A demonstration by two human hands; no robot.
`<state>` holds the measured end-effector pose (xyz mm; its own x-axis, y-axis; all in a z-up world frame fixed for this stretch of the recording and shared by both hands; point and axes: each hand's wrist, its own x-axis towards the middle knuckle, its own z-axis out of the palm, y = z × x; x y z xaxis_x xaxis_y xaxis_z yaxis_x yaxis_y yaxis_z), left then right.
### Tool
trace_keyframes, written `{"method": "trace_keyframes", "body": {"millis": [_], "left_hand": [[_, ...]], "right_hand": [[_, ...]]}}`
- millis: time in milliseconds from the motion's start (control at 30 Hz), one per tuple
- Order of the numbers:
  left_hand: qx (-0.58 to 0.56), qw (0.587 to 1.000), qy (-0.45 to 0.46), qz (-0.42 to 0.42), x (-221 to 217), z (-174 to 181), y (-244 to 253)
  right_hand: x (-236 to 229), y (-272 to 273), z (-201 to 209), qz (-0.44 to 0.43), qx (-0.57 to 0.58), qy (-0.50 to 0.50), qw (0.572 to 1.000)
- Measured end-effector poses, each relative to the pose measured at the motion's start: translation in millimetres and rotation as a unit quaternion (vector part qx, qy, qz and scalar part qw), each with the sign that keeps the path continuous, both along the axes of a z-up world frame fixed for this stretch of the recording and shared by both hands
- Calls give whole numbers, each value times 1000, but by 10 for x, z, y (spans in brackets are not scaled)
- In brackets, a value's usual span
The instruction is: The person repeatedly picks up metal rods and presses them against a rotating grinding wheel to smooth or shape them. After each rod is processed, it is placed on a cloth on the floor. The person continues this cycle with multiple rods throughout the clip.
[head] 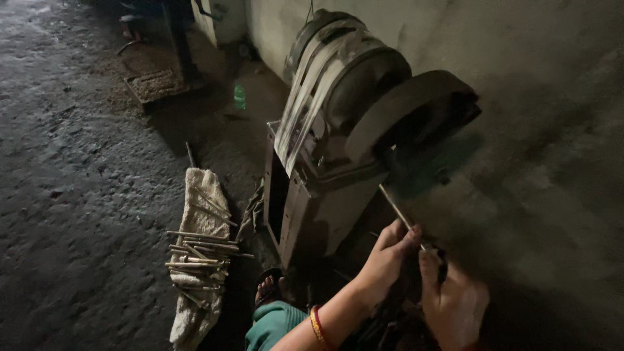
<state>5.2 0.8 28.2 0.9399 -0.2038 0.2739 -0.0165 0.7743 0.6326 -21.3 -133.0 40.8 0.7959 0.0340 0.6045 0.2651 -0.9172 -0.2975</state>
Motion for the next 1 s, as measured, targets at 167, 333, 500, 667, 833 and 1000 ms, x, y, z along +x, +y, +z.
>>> {"method": "trace_keyframes", "body": {"millis": [167, 333, 500, 667, 833, 1000], "left_hand": [[7, 998, -50, 28, 52, -94, -95], [4, 1000, -8, 2, -12, -217, -165], [-8, 997, -53, 47, 82, -227, -174], [27, 995, -61, 70, 153, -166, -58], [59, 994, -54, 72, 100, -160, -54], [44, 995, -76, 49, 42, -218, -168]], "right_hand": [[54, -164, -212, -60, -2, 121, 991], [91, -523, -671, -42, 134, 183, 973], [420, -869, -1122, 165, -140, -134, 967], [529, -729, -1113, 111, 139, 158, 971], [263, -464, -576, 250, 209, 91, 941], [166, -325, -395, 61, 610, 355, 706]]}}
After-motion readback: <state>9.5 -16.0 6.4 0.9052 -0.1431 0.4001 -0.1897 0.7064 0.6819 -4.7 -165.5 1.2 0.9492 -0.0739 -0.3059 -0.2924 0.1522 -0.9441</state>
